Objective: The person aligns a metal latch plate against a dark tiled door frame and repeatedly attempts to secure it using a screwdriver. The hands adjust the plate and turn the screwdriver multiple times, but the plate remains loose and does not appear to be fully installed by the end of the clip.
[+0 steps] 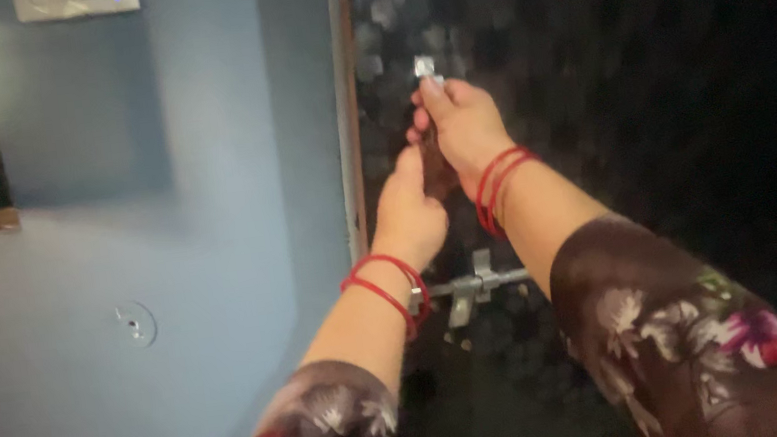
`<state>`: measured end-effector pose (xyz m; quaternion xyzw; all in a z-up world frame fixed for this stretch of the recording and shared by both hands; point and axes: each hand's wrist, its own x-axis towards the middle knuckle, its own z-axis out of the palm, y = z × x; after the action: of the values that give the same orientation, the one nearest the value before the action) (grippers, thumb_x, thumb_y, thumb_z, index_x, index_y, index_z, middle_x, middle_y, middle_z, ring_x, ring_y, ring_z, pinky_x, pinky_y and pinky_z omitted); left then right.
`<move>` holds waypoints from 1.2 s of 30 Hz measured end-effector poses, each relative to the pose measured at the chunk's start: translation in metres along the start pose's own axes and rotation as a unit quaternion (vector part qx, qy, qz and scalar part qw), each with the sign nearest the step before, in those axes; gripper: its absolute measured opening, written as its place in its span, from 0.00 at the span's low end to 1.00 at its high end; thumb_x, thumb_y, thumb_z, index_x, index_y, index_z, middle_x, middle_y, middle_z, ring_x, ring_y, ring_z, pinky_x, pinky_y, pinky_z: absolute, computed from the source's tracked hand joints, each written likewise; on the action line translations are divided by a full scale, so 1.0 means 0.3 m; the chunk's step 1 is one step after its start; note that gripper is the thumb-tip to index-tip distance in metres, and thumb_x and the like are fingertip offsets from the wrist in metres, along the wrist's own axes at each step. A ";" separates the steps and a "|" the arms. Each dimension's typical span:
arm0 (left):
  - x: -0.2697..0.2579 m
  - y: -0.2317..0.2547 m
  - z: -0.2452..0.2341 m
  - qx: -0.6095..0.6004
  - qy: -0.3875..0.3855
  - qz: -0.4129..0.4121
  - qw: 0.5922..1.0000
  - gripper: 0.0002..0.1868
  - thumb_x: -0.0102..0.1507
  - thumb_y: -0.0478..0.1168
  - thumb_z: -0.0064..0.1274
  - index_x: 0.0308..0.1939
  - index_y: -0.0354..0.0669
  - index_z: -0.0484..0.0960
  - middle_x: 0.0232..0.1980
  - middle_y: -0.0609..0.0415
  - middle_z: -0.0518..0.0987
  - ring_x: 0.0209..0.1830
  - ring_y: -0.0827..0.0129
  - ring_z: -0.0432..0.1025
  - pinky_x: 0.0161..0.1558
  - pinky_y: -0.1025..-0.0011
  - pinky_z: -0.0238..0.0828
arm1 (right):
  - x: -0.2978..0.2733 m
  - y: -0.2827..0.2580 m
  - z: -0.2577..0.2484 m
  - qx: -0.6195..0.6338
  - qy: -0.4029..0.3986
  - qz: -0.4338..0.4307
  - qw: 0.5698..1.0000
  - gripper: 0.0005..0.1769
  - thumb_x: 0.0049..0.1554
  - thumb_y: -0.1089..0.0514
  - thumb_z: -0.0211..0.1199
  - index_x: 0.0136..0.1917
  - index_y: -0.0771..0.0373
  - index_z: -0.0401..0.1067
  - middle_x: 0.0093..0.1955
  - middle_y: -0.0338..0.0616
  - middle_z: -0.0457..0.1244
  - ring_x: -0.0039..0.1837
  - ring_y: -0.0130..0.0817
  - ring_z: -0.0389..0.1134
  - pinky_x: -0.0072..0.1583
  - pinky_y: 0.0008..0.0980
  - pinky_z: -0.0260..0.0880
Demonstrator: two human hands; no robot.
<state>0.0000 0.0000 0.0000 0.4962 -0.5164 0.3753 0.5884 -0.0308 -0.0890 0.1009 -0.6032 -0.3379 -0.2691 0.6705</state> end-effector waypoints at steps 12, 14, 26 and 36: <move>0.006 0.053 -0.019 -0.082 -0.001 -0.060 0.995 0.33 0.60 0.14 0.33 0.68 0.34 0.66 0.62 0.42 0.77 0.64 0.56 0.75 0.67 0.62 0.72 | -0.019 0.004 0.013 -0.014 -0.005 -0.022 1.000 0.12 0.67 0.53 0.52 0.47 0.61 0.69 0.34 0.36 0.62 0.39 0.30 0.68 0.43 0.33 0.72; -0.002 0.070 -0.030 0.068 0.021 -0.069 0.995 0.33 0.61 0.15 0.36 0.70 0.36 0.65 0.63 0.43 0.77 0.66 0.59 0.73 0.67 0.64 0.70 | -0.028 0.011 0.007 0.002 -0.013 -0.025 1.000 0.12 0.68 0.52 0.52 0.48 0.60 0.69 0.35 0.35 0.63 0.40 0.30 0.69 0.45 0.34 0.74; 0.008 0.085 -0.021 0.041 0.027 -0.095 0.994 0.40 0.56 0.14 0.33 0.74 0.36 0.63 0.67 0.43 0.75 0.69 0.59 0.72 0.69 0.67 0.67 | -0.050 0.001 0.003 0.010 -0.028 -0.018 0.999 0.13 0.67 0.51 0.57 0.47 0.62 0.69 0.36 0.37 0.64 0.42 0.31 0.70 0.46 0.38 0.76; 0.002 0.077 -0.015 -0.032 0.030 -0.097 0.994 0.38 0.60 0.13 0.33 0.74 0.36 0.62 0.68 0.43 0.73 0.68 0.56 0.72 0.68 0.63 0.70 | -0.043 0.003 0.017 0.015 -0.026 -0.028 0.999 0.11 0.68 0.53 0.50 0.50 0.61 0.69 0.36 0.36 0.63 0.42 0.30 0.69 0.47 0.34 0.75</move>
<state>-0.0207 0.0096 0.0052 0.5134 -0.4598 0.3143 0.6528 -0.0389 -0.0844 0.0905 -0.5900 -0.3756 -0.2670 0.6630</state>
